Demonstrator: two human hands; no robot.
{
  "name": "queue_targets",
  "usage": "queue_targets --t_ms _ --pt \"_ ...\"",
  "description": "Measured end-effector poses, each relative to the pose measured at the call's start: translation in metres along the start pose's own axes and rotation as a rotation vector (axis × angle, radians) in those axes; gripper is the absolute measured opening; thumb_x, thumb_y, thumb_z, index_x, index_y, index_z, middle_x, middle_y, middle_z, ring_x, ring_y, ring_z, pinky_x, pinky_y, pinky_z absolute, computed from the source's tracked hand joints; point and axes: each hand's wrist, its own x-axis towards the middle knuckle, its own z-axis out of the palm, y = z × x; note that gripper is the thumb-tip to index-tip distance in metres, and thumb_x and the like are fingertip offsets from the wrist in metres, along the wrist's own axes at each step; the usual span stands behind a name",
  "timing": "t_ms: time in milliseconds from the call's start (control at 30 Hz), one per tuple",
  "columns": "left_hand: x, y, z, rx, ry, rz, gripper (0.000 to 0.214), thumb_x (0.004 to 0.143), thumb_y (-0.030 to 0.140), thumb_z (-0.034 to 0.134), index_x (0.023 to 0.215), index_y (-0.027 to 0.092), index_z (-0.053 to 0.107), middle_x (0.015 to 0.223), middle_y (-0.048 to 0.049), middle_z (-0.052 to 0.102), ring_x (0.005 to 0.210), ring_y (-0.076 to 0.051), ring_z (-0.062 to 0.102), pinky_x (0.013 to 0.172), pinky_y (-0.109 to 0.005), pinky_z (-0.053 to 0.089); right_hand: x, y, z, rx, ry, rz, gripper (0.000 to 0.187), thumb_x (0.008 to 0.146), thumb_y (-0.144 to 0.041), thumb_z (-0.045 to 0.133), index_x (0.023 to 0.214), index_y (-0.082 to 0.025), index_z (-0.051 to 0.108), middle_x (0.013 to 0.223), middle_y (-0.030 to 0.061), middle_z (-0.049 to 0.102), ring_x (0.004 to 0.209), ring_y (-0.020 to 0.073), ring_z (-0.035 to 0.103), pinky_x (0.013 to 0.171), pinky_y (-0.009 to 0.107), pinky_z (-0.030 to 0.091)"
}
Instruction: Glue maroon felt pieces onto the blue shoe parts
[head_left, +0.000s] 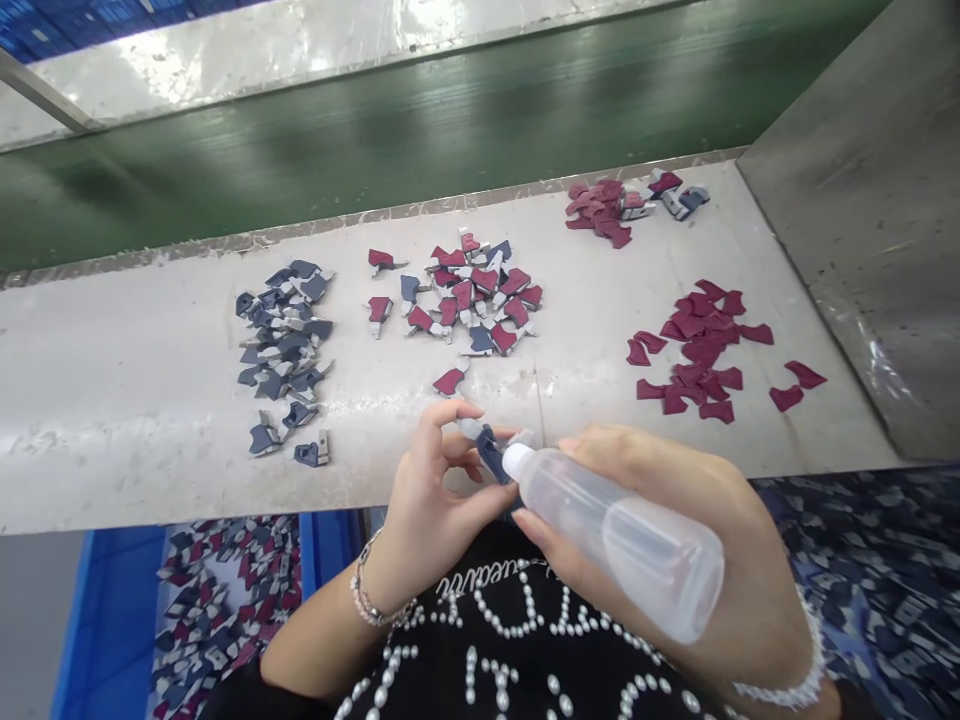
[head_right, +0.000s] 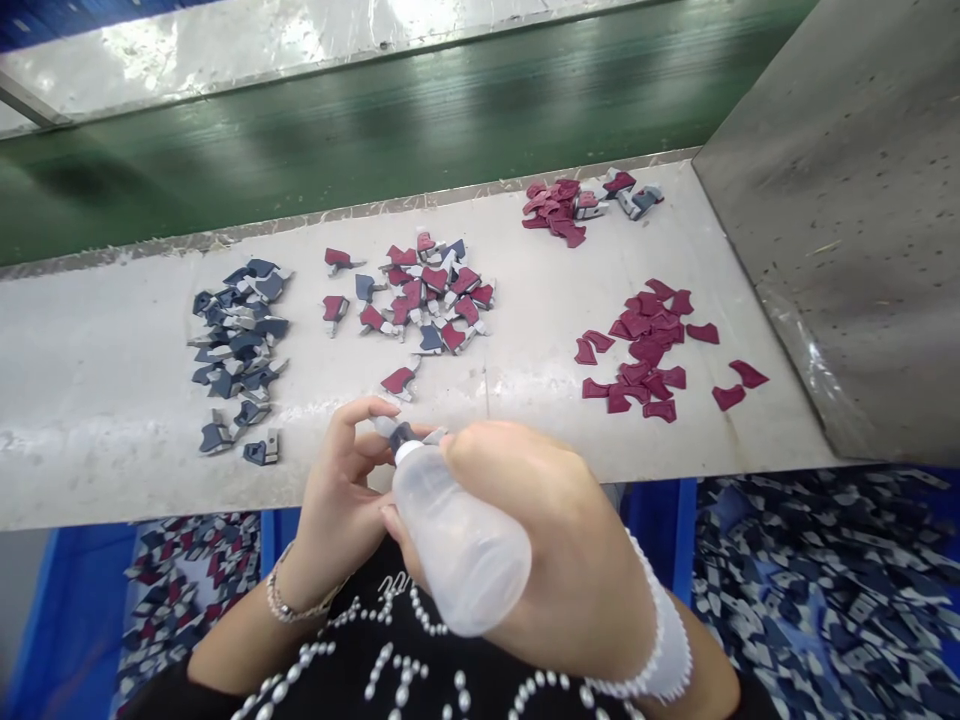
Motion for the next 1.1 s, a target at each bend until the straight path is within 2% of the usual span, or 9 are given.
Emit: queue_targets --t_ms 167,400,567,767,967,1100 --pt "0.000 0.000 -0.001 -0.006 -0.008 -0.014 0.058 0.076 0.005 0.076 0.118 0.030 0.044 0.103 -0.0016 0.076 0.071 -0.013 0.067 0.066 -0.026 0.055 0.000 0.000 -0.001 -0.010 -0.034 -0.012 0.033 0.077 -0.031 0.078 0.076 -0.026 0.046 0.074 -0.0074 0.067 0.055 0.0101 0.064 0.052 0.024 0.053" --pt "0.003 0.001 -0.002 0.022 0.001 -0.015 0.056 0.077 0.009 0.076 0.118 0.029 0.044 0.102 -0.0034 0.076 0.072 -0.015 0.069 0.066 -0.029 0.055 0.000 -0.002 -0.002 -0.053 -0.068 -0.044 0.035 0.077 -0.030 0.078 0.076 -0.027 0.043 0.078 -0.0061 0.069 0.061 0.0117 0.067 0.055 0.025 0.054" --pt "0.003 0.003 -0.002 0.038 -0.036 -0.012 0.057 0.077 0.005 0.074 0.118 0.030 0.044 0.104 -0.0030 0.076 0.074 -0.016 0.069 0.065 -0.029 0.055 -0.001 -0.001 -0.004 -0.035 -0.047 -0.010 0.037 0.079 -0.032 0.078 0.075 -0.026 0.042 0.076 -0.0074 0.067 0.058 0.0087 0.065 0.054 0.022 0.053" --pt "0.003 0.001 -0.003 0.063 0.014 -0.030 0.060 0.075 0.005 0.077 0.120 0.029 0.045 0.102 -0.0023 0.076 0.074 -0.016 0.070 0.066 -0.029 0.054 -0.001 -0.001 -0.010 -0.004 -0.131 -0.023 0.036 0.077 -0.027 0.079 0.074 -0.027 0.043 0.067 -0.0101 0.060 0.054 0.0098 0.060 0.054 0.025 0.054" --pt "0.005 -0.001 -0.003 0.103 0.035 0.018 0.058 0.077 0.019 0.082 0.121 0.028 0.046 0.102 -0.0028 0.076 0.073 -0.016 0.070 0.062 -0.029 0.051 -0.002 -0.003 -0.015 -0.061 -0.167 0.003 0.029 0.076 -0.028 0.078 0.074 -0.027 0.048 0.061 -0.0102 0.054 0.041 0.0084 0.047 0.052 0.028 0.053" --pt "0.005 0.000 -0.002 0.145 0.030 0.029 0.056 0.078 0.024 0.082 0.122 0.027 0.047 0.102 -0.0035 0.076 0.074 -0.016 0.070 0.061 -0.029 0.052 -0.001 -0.003 -0.015 -0.039 -0.172 -0.002 0.025 0.077 -0.027 0.075 0.077 -0.028 0.050 0.060 -0.0104 0.054 0.040 0.0095 0.047 0.051 0.028 0.053"
